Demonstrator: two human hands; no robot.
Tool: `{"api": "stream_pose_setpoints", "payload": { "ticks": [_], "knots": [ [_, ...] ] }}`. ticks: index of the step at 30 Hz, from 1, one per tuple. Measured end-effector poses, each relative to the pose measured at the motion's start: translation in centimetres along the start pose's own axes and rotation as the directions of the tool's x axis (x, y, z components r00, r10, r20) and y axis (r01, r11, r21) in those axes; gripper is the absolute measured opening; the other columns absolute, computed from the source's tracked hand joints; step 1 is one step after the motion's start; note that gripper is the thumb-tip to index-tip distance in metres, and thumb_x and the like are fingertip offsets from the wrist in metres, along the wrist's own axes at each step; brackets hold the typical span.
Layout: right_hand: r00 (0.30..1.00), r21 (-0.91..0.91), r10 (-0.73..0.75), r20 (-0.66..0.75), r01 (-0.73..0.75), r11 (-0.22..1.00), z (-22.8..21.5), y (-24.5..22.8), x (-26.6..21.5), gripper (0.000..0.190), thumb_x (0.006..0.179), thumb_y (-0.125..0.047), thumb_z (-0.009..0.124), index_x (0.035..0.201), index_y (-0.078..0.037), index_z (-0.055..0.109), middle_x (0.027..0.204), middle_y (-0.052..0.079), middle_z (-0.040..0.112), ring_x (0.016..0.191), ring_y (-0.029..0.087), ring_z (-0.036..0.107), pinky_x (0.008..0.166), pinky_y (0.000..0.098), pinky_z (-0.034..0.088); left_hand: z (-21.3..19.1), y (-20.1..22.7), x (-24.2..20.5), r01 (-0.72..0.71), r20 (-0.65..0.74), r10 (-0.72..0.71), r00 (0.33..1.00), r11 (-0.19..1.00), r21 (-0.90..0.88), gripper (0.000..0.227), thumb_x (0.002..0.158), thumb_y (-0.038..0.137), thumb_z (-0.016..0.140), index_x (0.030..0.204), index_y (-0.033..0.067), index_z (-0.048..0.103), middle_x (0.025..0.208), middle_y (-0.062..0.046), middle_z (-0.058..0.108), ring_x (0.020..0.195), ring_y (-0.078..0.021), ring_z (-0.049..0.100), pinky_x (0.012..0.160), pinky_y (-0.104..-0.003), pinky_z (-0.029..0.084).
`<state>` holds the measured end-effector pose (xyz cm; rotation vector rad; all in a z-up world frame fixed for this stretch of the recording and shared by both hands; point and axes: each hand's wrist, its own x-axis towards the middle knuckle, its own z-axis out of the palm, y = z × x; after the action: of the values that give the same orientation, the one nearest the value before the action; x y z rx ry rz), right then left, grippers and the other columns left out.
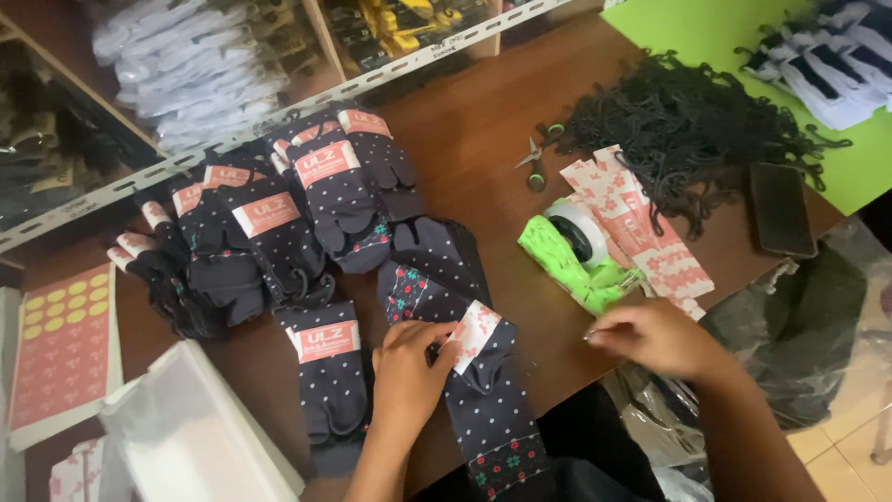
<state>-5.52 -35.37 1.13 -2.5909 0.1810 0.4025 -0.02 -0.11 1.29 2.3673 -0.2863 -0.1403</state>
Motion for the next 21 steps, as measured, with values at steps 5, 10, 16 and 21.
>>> {"api": "stream_pose_setpoints", "payload": {
  "ticks": [5,10,16,21],
  "knots": [
    [0.786,0.116,-0.618,-0.014,0.615,0.78,-2.1,-14.3,2.0,0.035,0.097,-0.019,0.062,0.128,-0.027,0.074,0.115,0.001,0.081,0.093,0.019,0.076,0.077,0.0304,0.052,-0.2,0.6,-0.3,-0.052,-0.048,0.053,0.997,0.998,0.029,0.025,0.084,0.03,0.074,0.107,0.034,0.081,0.092,0.017,0.076,0.11,-0.0133,0.062,0.084,-0.043,0.043],
    [0.887,-0.065,-0.37,0.276,0.401,0.914,0.4,-16.1,8.5,0.044,0.078,-0.04,0.084,0.106,-0.023,0.055,0.08,0.002,0.071,0.072,0.023,0.065,0.065,0.0378,0.044,0.1,0.5,-0.4,-0.044,-0.025,0.045,0.999,0.997,0.067,0.027,0.085,0.035,0.07,0.111,0.0344,0.079,0.101,0.011,0.074,0.115,-0.0184,0.059,0.083,-0.051,0.044],
    [0.958,0.219,-0.28,-0.063,0.287,0.932,2.4,-11.1,10.9,0.031,0.079,-0.032,0.086,0.089,-0.018,0.06,0.08,-0.004,0.069,0.071,0.011,0.06,0.068,0.0266,0.042,0.6,-1.9,-0.4,-0.326,-0.103,0.309,0.945,0.914,-0.242,0.038,0.09,0.011,0.058,0.126,0.0138,0.068,0.094,-0.002,0.065,0.099,-0.0253,0.055,0.098,-0.037,0.041],
    [0.864,0.392,-0.217,-0.454,0.412,0.823,9.3,-7.5,13.8,0.017,0.093,-0.029,0.071,0.097,-0.014,0.065,0.071,-0.003,0.064,0.064,0.009,0.056,0.064,0.027,0.043,0.7,-1.6,-1.1,-0.505,-0.181,0.477,0.86,0.848,-0.164,0.067,0.079,0.005,0.061,0.145,0.0065,0.05,0.126,-0.015,0.059,0.117,-0.0353,0.053,0.106,-0.044,0.037]
  ]
}}
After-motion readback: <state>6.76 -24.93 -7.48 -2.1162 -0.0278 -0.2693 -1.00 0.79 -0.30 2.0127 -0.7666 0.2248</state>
